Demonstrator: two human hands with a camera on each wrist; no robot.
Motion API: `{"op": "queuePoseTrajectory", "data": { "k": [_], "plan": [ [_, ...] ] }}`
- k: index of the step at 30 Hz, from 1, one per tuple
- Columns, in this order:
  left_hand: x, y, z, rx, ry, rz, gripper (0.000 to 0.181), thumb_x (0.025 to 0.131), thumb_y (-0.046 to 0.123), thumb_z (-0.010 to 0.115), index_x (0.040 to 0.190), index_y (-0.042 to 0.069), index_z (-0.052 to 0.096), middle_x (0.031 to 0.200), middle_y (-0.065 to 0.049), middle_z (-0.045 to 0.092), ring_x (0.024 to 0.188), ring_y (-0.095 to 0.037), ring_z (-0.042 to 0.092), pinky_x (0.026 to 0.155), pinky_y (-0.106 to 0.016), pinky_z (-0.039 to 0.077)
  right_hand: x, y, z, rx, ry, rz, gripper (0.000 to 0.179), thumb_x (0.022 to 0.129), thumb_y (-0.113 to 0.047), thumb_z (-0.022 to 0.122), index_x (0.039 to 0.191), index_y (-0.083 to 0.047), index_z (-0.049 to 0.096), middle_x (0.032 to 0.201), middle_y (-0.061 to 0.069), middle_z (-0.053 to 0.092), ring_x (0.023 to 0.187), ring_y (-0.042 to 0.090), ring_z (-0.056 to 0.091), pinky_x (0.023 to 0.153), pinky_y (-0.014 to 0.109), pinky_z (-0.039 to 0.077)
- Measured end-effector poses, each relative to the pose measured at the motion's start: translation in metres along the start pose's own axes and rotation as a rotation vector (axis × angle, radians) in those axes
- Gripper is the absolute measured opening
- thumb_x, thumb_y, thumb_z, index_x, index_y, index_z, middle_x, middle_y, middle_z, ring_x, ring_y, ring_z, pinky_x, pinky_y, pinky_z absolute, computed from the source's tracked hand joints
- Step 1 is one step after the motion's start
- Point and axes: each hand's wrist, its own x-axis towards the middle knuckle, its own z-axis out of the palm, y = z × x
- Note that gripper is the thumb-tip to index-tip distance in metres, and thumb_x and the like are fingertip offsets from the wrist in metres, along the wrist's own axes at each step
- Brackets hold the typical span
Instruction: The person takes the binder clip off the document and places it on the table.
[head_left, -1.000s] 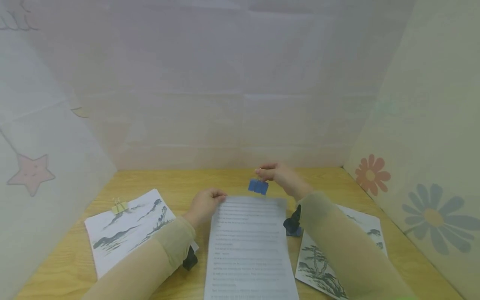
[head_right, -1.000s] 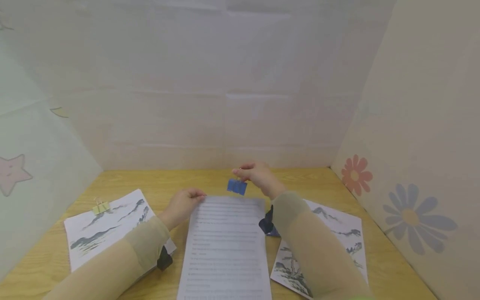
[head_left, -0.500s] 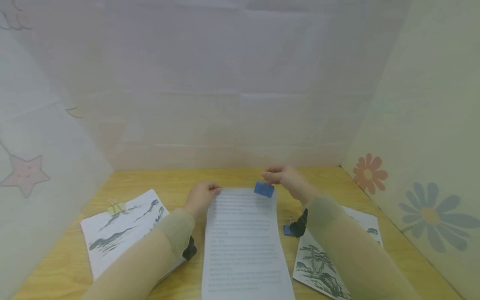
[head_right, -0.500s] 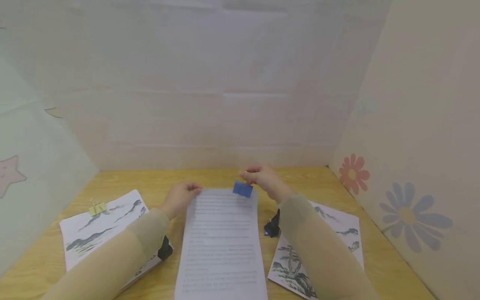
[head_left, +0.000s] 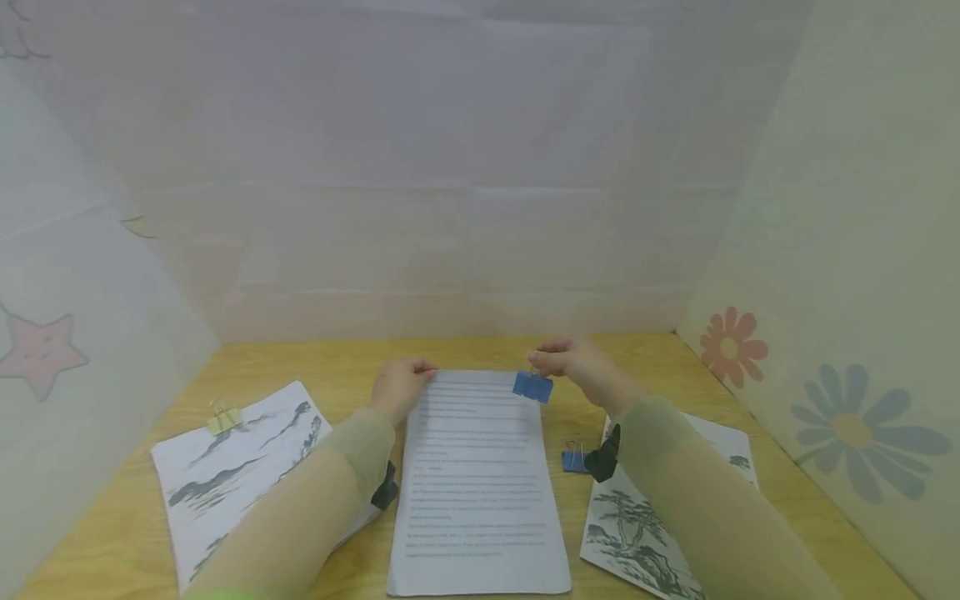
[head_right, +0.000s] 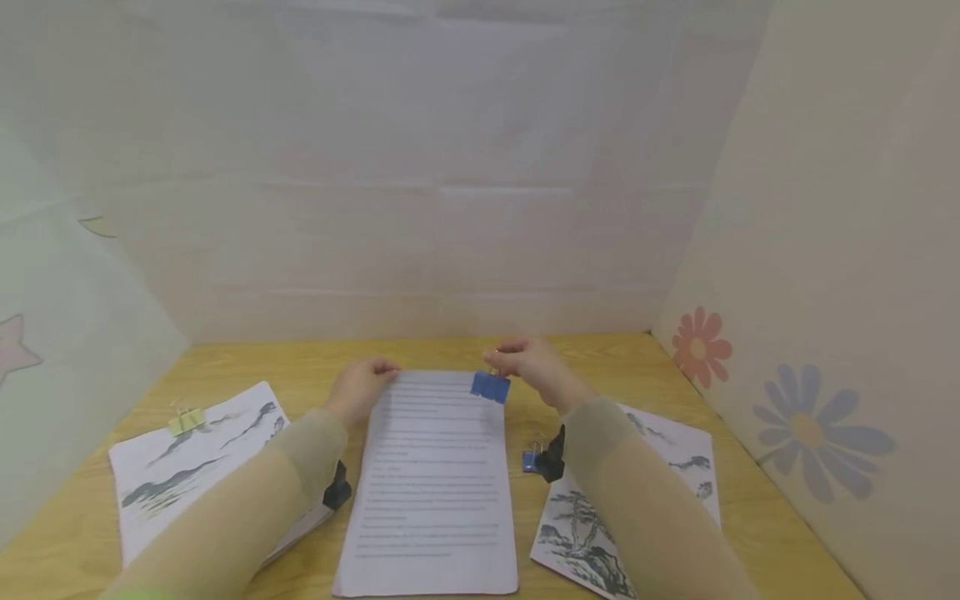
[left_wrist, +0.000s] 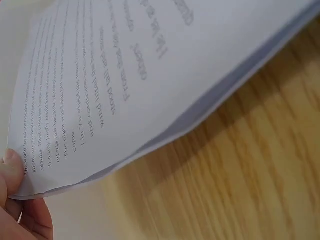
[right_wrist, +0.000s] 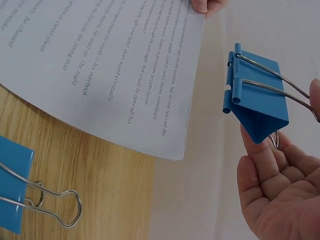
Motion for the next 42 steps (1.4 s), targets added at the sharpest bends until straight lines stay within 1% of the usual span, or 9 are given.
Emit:
{"op": "queuePoseTrajectory", "data": {
  "k": [6, 15, 20, 23, 29, 31, 35, 38, 42],
  "plan": [
    [0.005, -0.002, 0.005, -0.025, 0.011, -0.056, 0.016, 0.096, 0.022, 0.06, 0.104, 0.014, 0.071, 0.107, -0.003, 0.068, 0.101, -0.023, 0.06, 0.092, -0.043, 0.046, -0.001, 0.006, -0.002, -0.026, -0.001, -0.003, 0.051, 0.093, -0.035, 0.063, 0.128, 0.001, 0.056, 0.115, 0.014, 0.064, 0.115, 0.033, 0.053, 0.108, 0.059, 0.024],
    [0.01, -0.003, 0.019, -0.015, 0.028, -0.083, 0.016, 0.096, 0.017, 0.059, 0.104, 0.009, 0.07, 0.106, -0.007, 0.068, 0.099, -0.025, 0.06, 0.091, -0.044, 0.046, 0.001, 0.013, -0.001, -0.013, 0.026, 0.021, 0.051, 0.091, -0.036, 0.066, 0.126, 0.0, 0.057, 0.107, 0.011, 0.066, 0.11, 0.031, 0.056, 0.108, 0.059, 0.025],
    [0.01, -0.001, 0.025, -0.042, 0.024, -0.147, 0.017, 0.097, 0.018, 0.058, 0.105, 0.009, 0.07, 0.107, -0.007, 0.067, 0.102, -0.025, 0.058, 0.091, -0.043, 0.046, 0.0, 0.014, -0.001, -0.025, 0.007, 0.011, 0.049, 0.091, -0.036, 0.065, 0.125, -0.002, 0.059, 0.108, 0.011, 0.066, 0.108, 0.03, 0.058, 0.107, 0.057, 0.029],
    [0.01, 0.0, 0.029, -0.054, 0.019, -0.165, 0.017, 0.097, 0.019, 0.058, 0.105, 0.009, 0.07, 0.107, -0.007, 0.067, 0.103, -0.025, 0.058, 0.091, -0.043, 0.046, 0.001, 0.015, 0.001, -0.033, -0.017, 0.019, 0.048, 0.091, -0.036, 0.065, 0.126, -0.003, 0.059, 0.111, 0.011, 0.066, 0.11, 0.03, 0.057, 0.107, 0.057, 0.029],
    [0.01, -0.001, 0.034, -0.025, -0.005, -0.148, 0.016, 0.097, 0.018, 0.057, 0.104, 0.009, 0.069, 0.106, -0.007, 0.066, 0.102, -0.027, 0.058, 0.091, -0.045, 0.046, 0.0, 0.016, 0.006, -0.04, -0.041, 0.062, 0.064, 0.084, -0.048, 0.07, 0.131, -0.007, 0.055, 0.117, 0.007, 0.064, 0.114, 0.029, 0.056, 0.108, 0.061, 0.025],
    [0.009, -0.002, 0.035, -0.037, -0.014, -0.155, 0.016, 0.097, 0.018, 0.057, 0.105, 0.009, 0.068, 0.106, -0.007, 0.066, 0.102, -0.026, 0.058, 0.092, -0.044, 0.046, 0.0, 0.017, 0.008, -0.043, -0.044, 0.066, 0.07, 0.082, -0.052, 0.071, 0.134, -0.008, 0.053, 0.12, 0.008, 0.063, 0.115, 0.029, 0.056, 0.108, 0.061, 0.025],
    [0.009, -0.006, 0.035, -0.071, -0.039, -0.167, 0.02, 0.098, 0.019, 0.056, 0.111, 0.008, 0.067, 0.115, -0.01, 0.065, 0.111, -0.03, 0.056, 0.097, -0.048, 0.043, 0.0, 0.017, 0.012, -0.055, -0.05, 0.066, 0.073, 0.081, -0.053, 0.071, 0.134, -0.007, 0.052, 0.122, 0.008, 0.062, 0.115, 0.029, 0.056, 0.107, 0.061, 0.026],
    [0.01, -0.007, 0.034, -0.102, -0.062, -0.181, 0.026, 0.098, 0.021, 0.056, 0.12, 0.007, 0.063, 0.126, -0.013, 0.06, 0.121, -0.034, 0.051, 0.102, -0.052, 0.039, 0.001, 0.017, 0.014, -0.06, -0.053, 0.084, 0.069, 0.082, -0.051, 0.071, 0.133, -0.008, 0.054, 0.121, 0.008, 0.062, 0.114, 0.029, 0.056, 0.105, 0.064, 0.026],
    [0.011, -0.008, 0.033, -0.103, -0.085, -0.189, 0.036, 0.098, 0.023, 0.057, 0.13, 0.007, 0.057, 0.138, -0.015, 0.052, 0.13, -0.037, 0.042, 0.106, -0.053, 0.034, 0.003, 0.016, 0.019, -0.053, -0.061, 0.103, 0.069, 0.081, -0.049, 0.072, 0.133, -0.008, 0.054, 0.12, 0.008, 0.062, 0.112, 0.029, 0.057, 0.104, 0.066, 0.025]
  ]
}}
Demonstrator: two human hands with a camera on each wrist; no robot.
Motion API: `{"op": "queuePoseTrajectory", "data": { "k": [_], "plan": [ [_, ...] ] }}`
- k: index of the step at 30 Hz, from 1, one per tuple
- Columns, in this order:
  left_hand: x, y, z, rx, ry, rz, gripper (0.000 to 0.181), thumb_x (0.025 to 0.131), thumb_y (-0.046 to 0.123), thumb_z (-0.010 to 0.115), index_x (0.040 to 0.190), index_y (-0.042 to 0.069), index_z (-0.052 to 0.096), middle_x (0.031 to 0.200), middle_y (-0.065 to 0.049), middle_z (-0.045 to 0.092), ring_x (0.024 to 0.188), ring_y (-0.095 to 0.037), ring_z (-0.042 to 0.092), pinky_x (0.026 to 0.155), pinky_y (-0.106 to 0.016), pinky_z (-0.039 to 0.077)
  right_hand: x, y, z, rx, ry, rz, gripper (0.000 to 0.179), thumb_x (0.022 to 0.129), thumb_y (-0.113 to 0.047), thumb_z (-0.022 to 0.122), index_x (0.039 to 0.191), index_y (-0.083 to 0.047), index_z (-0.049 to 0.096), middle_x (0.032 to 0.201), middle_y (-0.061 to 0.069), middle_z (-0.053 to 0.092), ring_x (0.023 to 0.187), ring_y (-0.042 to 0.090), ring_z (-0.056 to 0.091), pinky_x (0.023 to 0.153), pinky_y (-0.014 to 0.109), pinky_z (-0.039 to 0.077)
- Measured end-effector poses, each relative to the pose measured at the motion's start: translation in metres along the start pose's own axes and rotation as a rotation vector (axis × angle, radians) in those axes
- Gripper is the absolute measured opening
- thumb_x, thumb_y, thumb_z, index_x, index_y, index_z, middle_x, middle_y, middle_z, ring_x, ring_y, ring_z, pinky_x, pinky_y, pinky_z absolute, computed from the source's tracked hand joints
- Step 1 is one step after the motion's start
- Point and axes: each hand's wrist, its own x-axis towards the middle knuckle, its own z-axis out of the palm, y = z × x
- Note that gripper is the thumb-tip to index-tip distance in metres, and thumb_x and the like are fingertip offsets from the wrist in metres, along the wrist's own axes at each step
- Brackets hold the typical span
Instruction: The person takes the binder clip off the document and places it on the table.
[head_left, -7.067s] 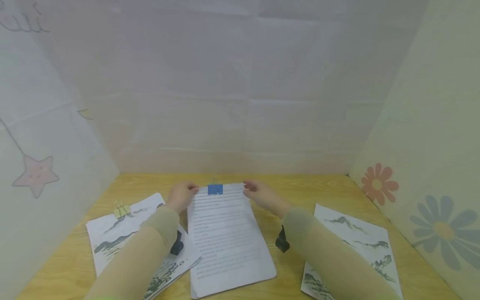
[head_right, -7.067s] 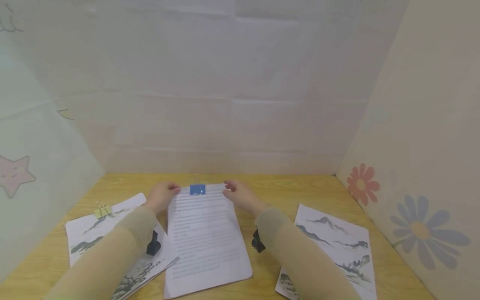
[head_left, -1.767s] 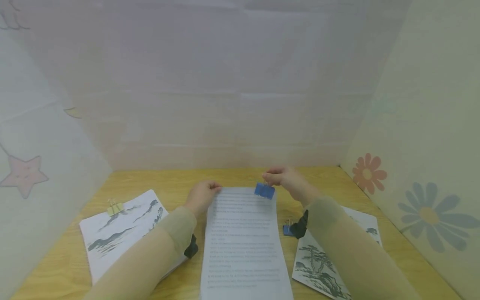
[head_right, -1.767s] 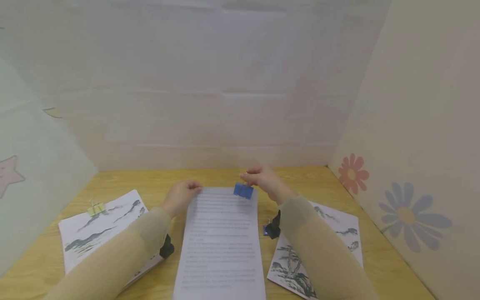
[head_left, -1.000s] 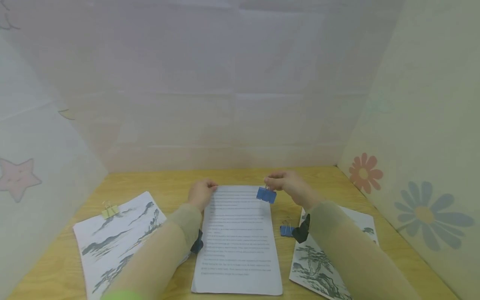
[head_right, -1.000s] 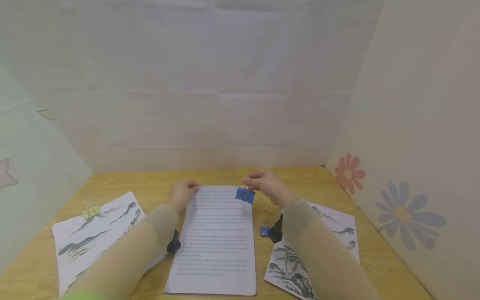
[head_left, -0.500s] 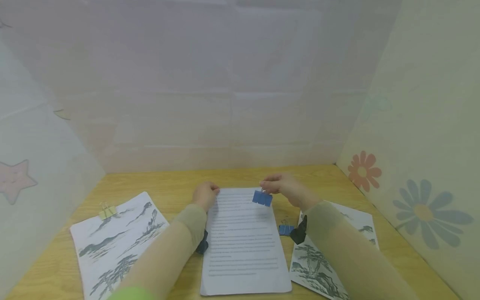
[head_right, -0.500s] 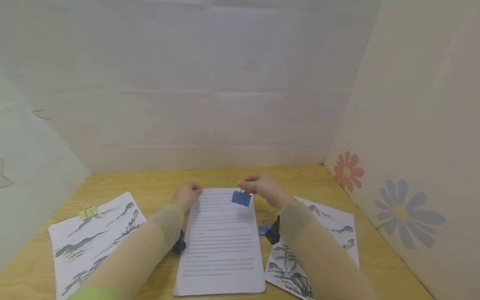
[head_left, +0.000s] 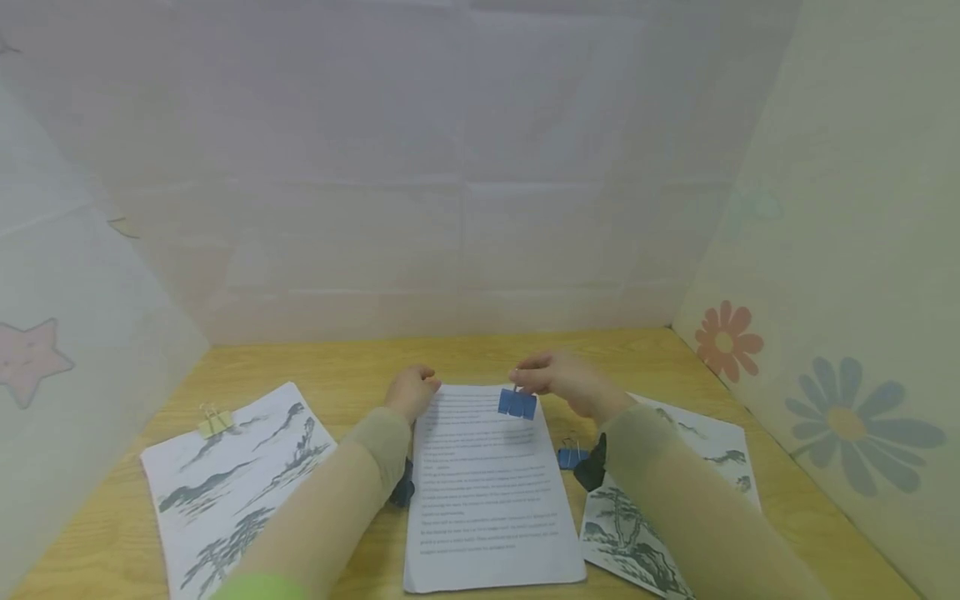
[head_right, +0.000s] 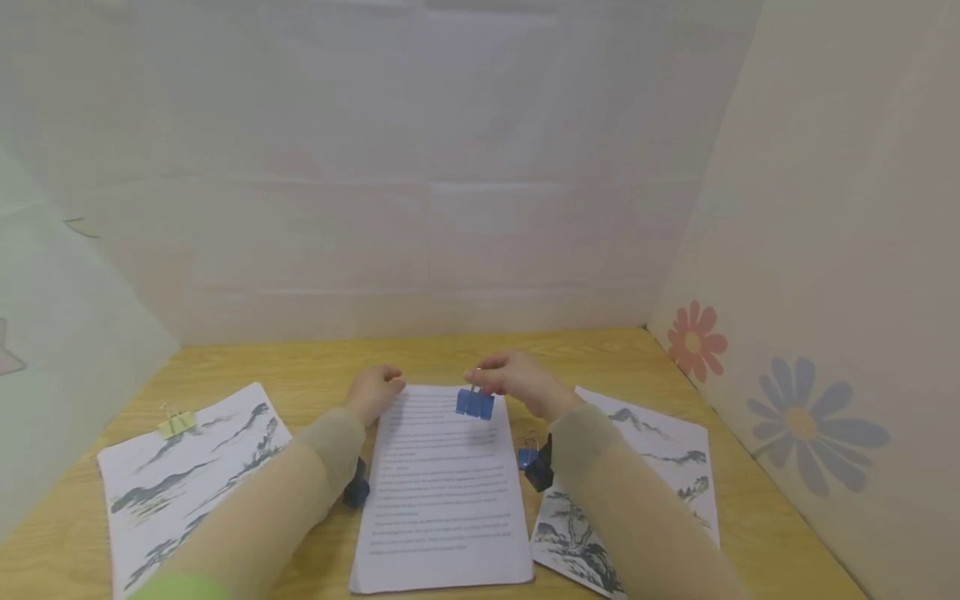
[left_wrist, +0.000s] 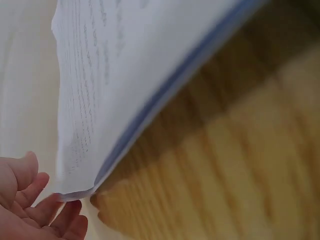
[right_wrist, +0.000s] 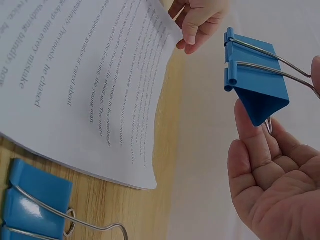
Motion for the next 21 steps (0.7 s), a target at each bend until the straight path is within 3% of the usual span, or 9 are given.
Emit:
{"op": "queuePoseTrajectory", "data": {
  "k": [9, 14, 21],
  "plan": [
    [-0.01, -0.002, -0.011, -0.065, -0.021, 0.017, 0.04, 0.098, 0.022, 0.054, 0.135, 0.008, 0.052, 0.143, -0.015, 0.046, 0.131, -0.037, 0.041, 0.107, -0.054, 0.033, 0.004, -0.003, 0.012, -0.006, -0.006, -0.017, 0.068, 0.081, -0.048, 0.074, 0.131, -0.007, 0.056, 0.12, 0.006, 0.063, 0.104, 0.024, 0.061, 0.103, 0.054, 0.037],
    [-0.02, -0.002, -0.02, -0.099, -0.06, 0.045, 0.04, 0.099, 0.024, 0.052, 0.135, 0.008, 0.052, 0.142, -0.015, 0.047, 0.131, -0.036, 0.042, 0.107, -0.054, 0.033, 0.006, -0.007, 0.019, 0.03, -0.049, 0.001, 0.062, 0.083, -0.04, 0.074, 0.133, -0.009, 0.055, 0.123, 0.005, 0.062, 0.107, 0.025, 0.059, 0.105, 0.053, 0.036],
    [-0.037, 0.002, -0.034, -0.059, -0.062, 0.07, 0.038, 0.099, 0.029, 0.052, 0.132, 0.01, 0.057, 0.139, -0.013, 0.051, 0.13, -0.036, 0.043, 0.105, -0.055, 0.035, 0.015, -0.013, 0.034, 0.017, -0.083, 0.006, 0.066, 0.081, -0.042, 0.075, 0.134, -0.007, 0.055, 0.123, 0.004, 0.062, 0.106, 0.024, 0.059, 0.104, 0.051, 0.037]
  ]
}}
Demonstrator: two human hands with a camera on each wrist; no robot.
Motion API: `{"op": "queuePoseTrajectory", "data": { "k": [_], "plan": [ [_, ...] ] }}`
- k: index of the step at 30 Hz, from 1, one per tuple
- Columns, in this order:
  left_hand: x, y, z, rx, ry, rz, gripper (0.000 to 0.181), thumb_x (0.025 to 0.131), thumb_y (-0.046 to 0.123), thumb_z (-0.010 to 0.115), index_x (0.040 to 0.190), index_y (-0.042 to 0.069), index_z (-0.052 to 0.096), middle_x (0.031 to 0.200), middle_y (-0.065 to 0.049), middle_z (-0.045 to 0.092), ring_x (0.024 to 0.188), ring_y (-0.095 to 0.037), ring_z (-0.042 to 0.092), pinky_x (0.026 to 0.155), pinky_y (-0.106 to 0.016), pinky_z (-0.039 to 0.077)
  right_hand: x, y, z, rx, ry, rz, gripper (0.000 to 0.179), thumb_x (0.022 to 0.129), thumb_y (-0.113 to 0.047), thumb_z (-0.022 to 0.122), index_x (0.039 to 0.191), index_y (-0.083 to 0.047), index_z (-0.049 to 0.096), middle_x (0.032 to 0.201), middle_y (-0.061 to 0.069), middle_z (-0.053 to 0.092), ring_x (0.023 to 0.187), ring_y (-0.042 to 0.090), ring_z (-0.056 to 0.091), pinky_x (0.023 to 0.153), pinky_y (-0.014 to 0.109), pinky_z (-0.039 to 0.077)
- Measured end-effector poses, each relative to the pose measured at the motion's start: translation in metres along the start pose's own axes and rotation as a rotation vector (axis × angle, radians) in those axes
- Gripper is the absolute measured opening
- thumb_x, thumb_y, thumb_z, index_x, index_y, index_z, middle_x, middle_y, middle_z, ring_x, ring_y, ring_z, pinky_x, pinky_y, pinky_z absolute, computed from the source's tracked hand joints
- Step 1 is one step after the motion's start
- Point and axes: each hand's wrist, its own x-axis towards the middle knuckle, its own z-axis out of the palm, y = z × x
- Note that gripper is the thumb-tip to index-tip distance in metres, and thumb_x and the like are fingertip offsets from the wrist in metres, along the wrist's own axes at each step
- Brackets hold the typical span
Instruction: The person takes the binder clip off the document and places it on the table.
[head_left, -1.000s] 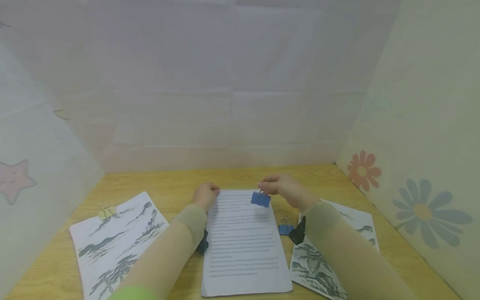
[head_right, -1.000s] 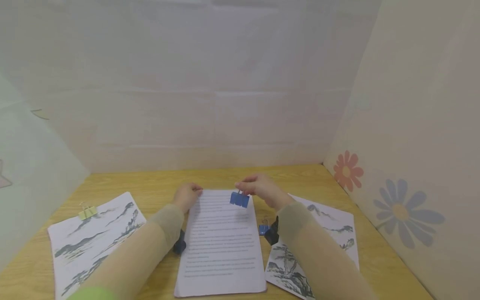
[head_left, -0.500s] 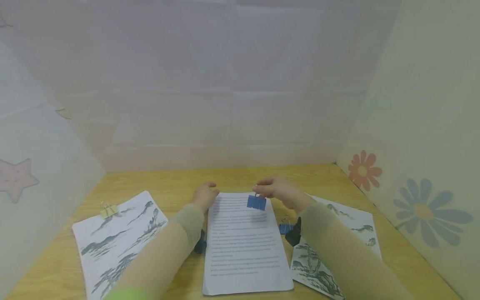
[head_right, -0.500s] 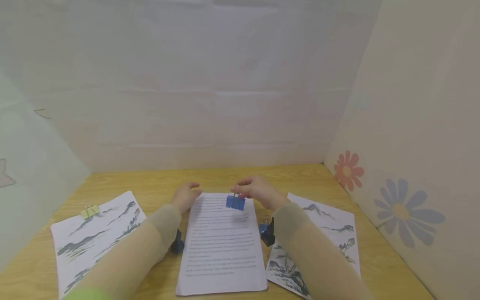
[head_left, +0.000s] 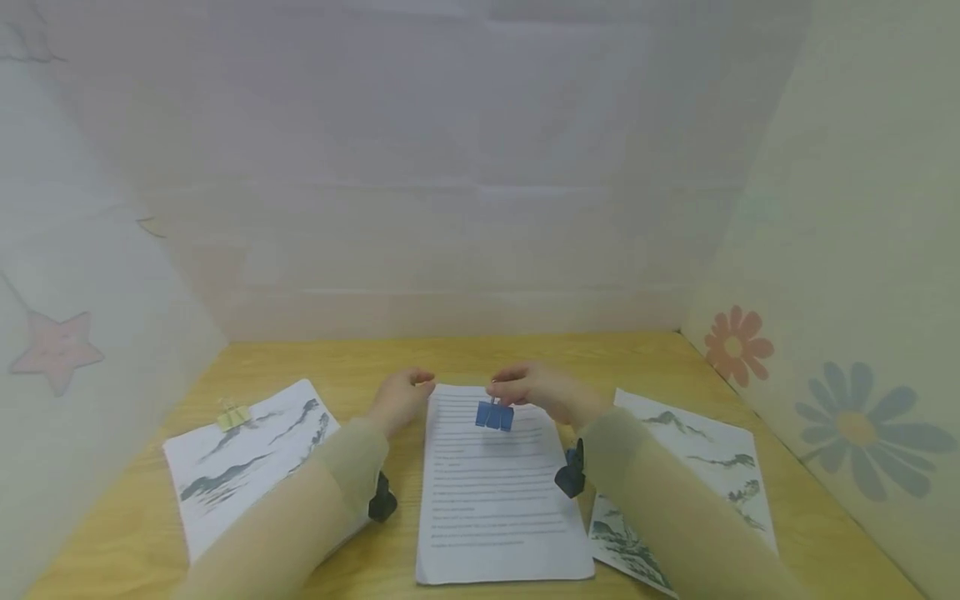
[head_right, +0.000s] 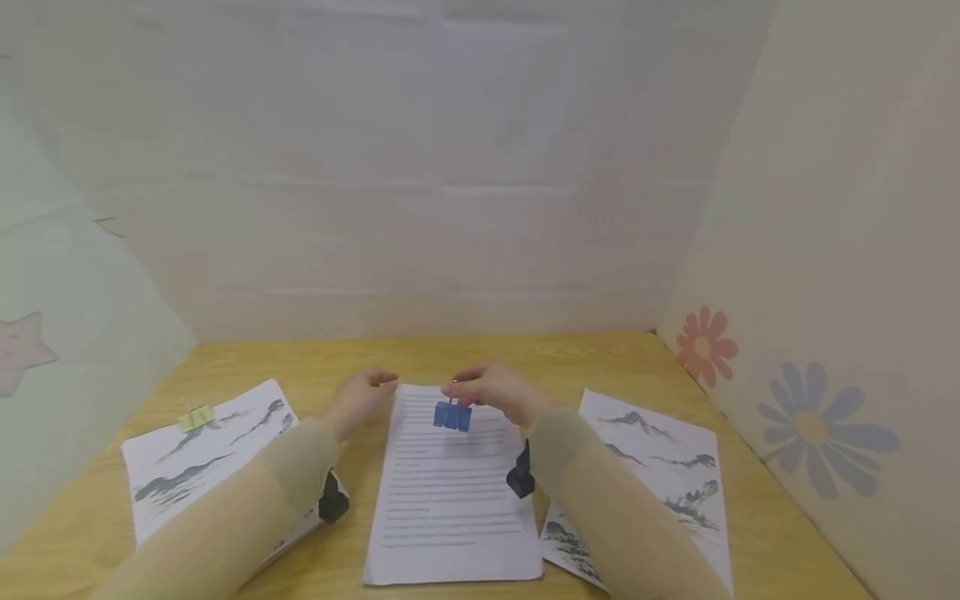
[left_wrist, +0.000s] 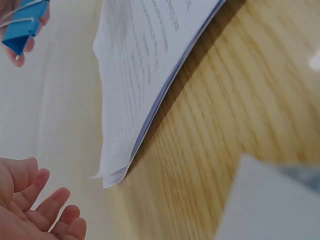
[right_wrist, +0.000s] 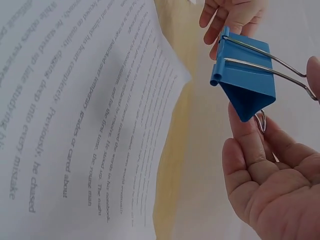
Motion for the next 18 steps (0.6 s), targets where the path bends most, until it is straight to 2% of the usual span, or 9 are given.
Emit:
{"op": "queuePoseTrajectory", "data": {
  "k": [6, 11, 16, 18],
  "plan": [
    [-0.018, -0.002, -0.019, -0.003, -0.012, -0.024, 0.036, 0.099, 0.033, 0.053, 0.13, 0.016, 0.058, 0.137, -0.011, 0.054, 0.126, -0.035, 0.048, 0.101, -0.055, 0.039, 0.008, -0.008, 0.017, -0.02, -0.026, 0.003, 0.068, 0.078, -0.049, 0.075, 0.132, -0.011, 0.057, 0.117, 0.002, 0.064, 0.108, 0.025, 0.058, 0.106, 0.055, 0.033],
    [-0.028, -0.009, -0.036, 0.056, -0.01, -0.035, 0.038, 0.098, 0.037, 0.054, 0.131, 0.017, 0.058, 0.137, -0.011, 0.054, 0.125, -0.035, 0.048, 0.101, -0.055, 0.039, 0.017, -0.017, 0.035, -0.044, -0.03, 0.011, 0.068, 0.077, -0.052, 0.075, 0.13, -0.013, 0.059, 0.113, 0.003, 0.067, 0.109, 0.026, 0.058, 0.106, 0.056, 0.033],
    [-0.034, -0.019, -0.048, 0.048, -0.011, -0.04, 0.04, 0.098, 0.036, 0.053, 0.132, 0.015, 0.057, 0.138, -0.011, 0.053, 0.127, -0.036, 0.047, 0.102, -0.056, 0.038, 0.029, -0.021, 0.055, -0.034, -0.031, -0.025, 0.061, 0.081, -0.042, 0.075, 0.128, -0.007, 0.059, 0.108, 0.004, 0.069, 0.104, 0.024, 0.062, 0.104, 0.049, 0.038],
    [-0.036, -0.023, -0.051, 0.028, -0.012, -0.038, 0.041, 0.099, 0.034, 0.053, 0.133, 0.012, 0.055, 0.138, -0.013, 0.052, 0.127, -0.037, 0.047, 0.103, -0.056, 0.037, 0.033, -0.024, 0.063, -0.026, -0.036, -0.026, 0.06, 0.082, -0.041, 0.075, 0.129, -0.006, 0.059, 0.109, 0.007, 0.068, 0.105, 0.026, 0.061, 0.104, 0.051, 0.037]
  ]
}}
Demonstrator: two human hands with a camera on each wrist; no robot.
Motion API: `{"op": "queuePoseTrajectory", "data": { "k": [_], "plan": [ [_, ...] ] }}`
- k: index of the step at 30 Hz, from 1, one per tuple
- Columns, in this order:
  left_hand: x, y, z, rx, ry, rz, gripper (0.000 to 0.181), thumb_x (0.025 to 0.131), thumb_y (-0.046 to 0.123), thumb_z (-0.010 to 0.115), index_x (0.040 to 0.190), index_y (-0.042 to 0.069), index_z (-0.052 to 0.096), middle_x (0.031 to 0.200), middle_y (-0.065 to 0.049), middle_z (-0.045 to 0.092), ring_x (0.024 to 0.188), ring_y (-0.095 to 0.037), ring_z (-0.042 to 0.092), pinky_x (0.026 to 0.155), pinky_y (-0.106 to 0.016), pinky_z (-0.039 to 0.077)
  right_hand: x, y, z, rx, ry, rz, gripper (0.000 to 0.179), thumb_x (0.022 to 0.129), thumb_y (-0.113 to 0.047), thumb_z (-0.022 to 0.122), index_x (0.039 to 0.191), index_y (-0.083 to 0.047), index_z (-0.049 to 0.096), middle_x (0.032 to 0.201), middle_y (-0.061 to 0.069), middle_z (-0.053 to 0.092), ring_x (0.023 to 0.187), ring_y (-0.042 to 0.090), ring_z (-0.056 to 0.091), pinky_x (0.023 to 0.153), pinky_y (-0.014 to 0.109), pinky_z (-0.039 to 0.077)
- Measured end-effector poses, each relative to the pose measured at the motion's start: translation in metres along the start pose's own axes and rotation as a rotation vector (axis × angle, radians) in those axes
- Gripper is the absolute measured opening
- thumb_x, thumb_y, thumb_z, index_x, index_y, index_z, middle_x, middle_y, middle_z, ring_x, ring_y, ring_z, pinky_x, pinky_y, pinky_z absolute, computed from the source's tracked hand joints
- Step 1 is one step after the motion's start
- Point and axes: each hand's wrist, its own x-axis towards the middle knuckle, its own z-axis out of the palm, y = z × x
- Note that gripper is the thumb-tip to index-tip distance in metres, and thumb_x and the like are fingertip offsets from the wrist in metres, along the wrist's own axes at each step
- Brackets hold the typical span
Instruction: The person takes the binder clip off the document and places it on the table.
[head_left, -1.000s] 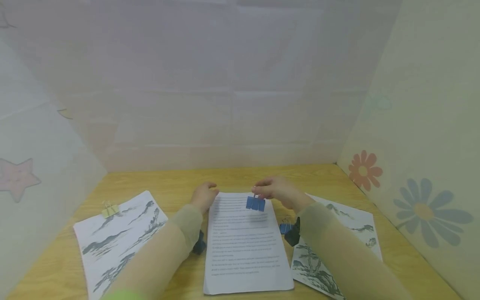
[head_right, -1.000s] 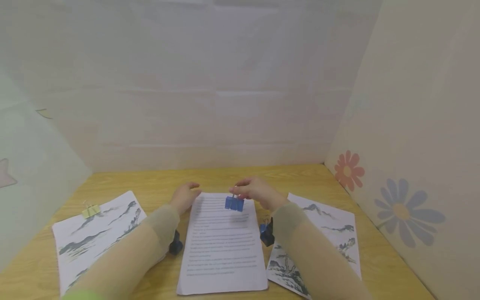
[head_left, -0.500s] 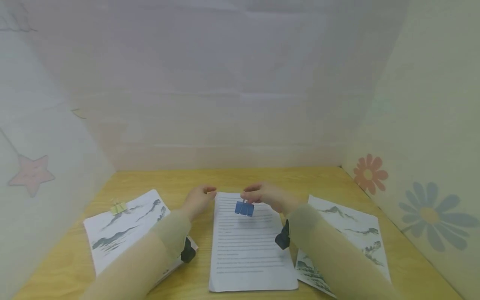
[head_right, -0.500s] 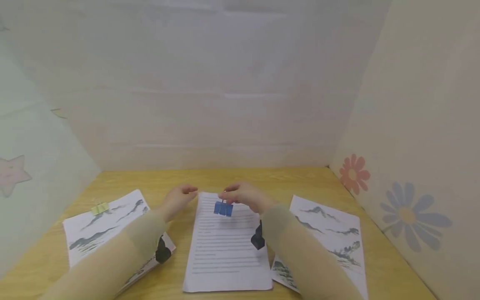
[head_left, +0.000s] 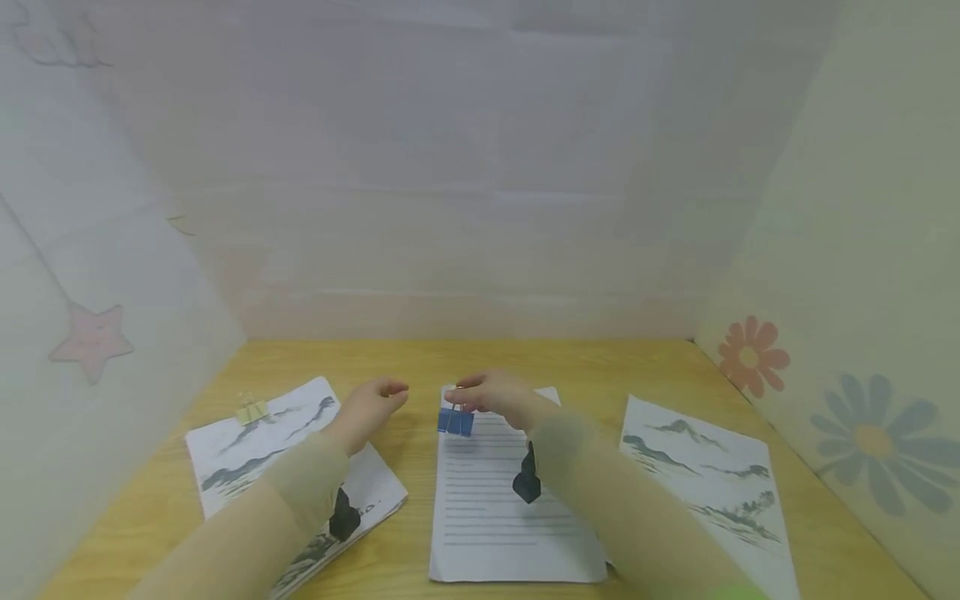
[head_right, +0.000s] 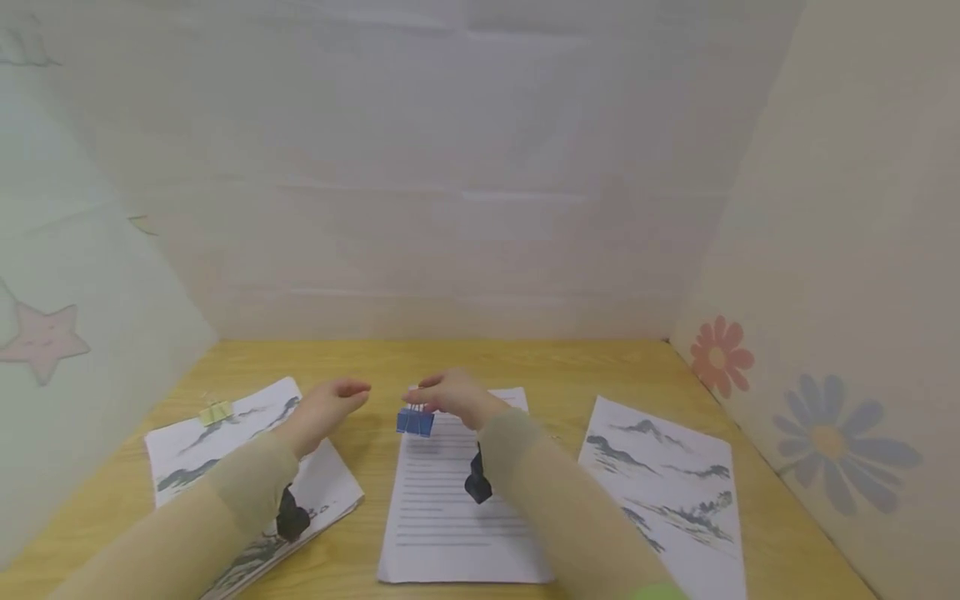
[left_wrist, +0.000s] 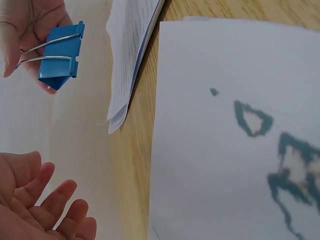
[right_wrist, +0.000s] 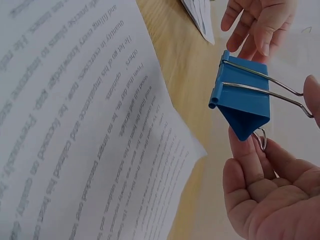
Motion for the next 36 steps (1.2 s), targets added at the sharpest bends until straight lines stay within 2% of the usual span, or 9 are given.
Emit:
{"op": "queuePoseTrajectory", "data": {
  "k": [8, 13, 17, 23, 28, 36],
  "plan": [
    [-0.002, -0.013, -0.007, -0.031, 0.02, -0.014, 0.039, 0.099, 0.028, 0.053, 0.132, 0.007, 0.056, 0.133, -0.014, 0.056, 0.124, -0.036, 0.049, 0.103, -0.054, 0.038, 0.016, -0.009, 0.032, -0.008, -0.006, 0.046, 0.069, 0.08, -0.046, 0.075, 0.132, -0.006, 0.055, 0.105, 0.007, 0.068, 0.112, 0.031, 0.057, 0.103, 0.057, 0.035],
    [-0.002, -0.017, -0.009, -0.045, 0.023, -0.04, 0.038, 0.099, 0.029, 0.053, 0.131, 0.008, 0.057, 0.133, -0.014, 0.056, 0.125, -0.037, 0.048, 0.102, -0.056, 0.038, 0.024, -0.009, 0.048, 0.007, -0.019, 0.064, 0.065, 0.081, -0.043, 0.075, 0.13, -0.005, 0.055, 0.104, 0.008, 0.068, 0.115, 0.035, 0.054, 0.104, 0.058, 0.034],
    [-0.002, -0.021, -0.01, -0.038, 0.028, -0.058, 0.04, 0.099, 0.033, 0.053, 0.131, 0.01, 0.057, 0.134, -0.014, 0.055, 0.126, -0.036, 0.047, 0.102, -0.056, 0.038, 0.031, -0.007, 0.056, -0.01, 0.003, 0.084, 0.06, 0.081, -0.043, 0.076, 0.126, -0.006, 0.058, 0.101, 0.005, 0.067, 0.11, 0.031, 0.057, 0.102, 0.055, 0.037],
    [-0.002, -0.025, -0.011, -0.022, 0.037, -0.056, 0.04, 0.099, 0.034, 0.053, 0.131, 0.009, 0.058, 0.132, -0.013, 0.057, 0.125, -0.035, 0.049, 0.102, -0.054, 0.038, 0.038, -0.003, 0.063, -0.019, 0.014, 0.128, 0.056, 0.082, -0.041, 0.076, 0.122, -0.006, 0.06, 0.098, 0.006, 0.068, 0.107, 0.03, 0.059, 0.102, 0.054, 0.037],
    [-0.002, -0.026, -0.01, -0.026, 0.039, -0.053, 0.04, 0.099, 0.033, 0.053, 0.13, 0.009, 0.058, 0.132, -0.012, 0.057, 0.125, -0.035, 0.048, 0.103, -0.054, 0.038, 0.04, 0.0, 0.065, -0.015, 0.007, 0.135, 0.053, 0.083, -0.039, 0.075, 0.119, -0.003, 0.06, 0.096, 0.008, 0.069, 0.107, 0.03, 0.059, 0.103, 0.051, 0.037],
    [-0.001, -0.029, -0.01, -0.022, 0.043, -0.056, 0.039, 0.099, 0.032, 0.054, 0.129, 0.008, 0.059, 0.13, -0.013, 0.059, 0.124, -0.034, 0.05, 0.101, -0.054, 0.039, 0.042, 0.001, 0.069, 0.006, 0.008, 0.157, 0.045, 0.084, -0.041, 0.073, 0.11, -0.006, 0.064, 0.097, 0.006, 0.068, 0.105, 0.027, 0.06, 0.104, 0.051, 0.036]
  ]
}}
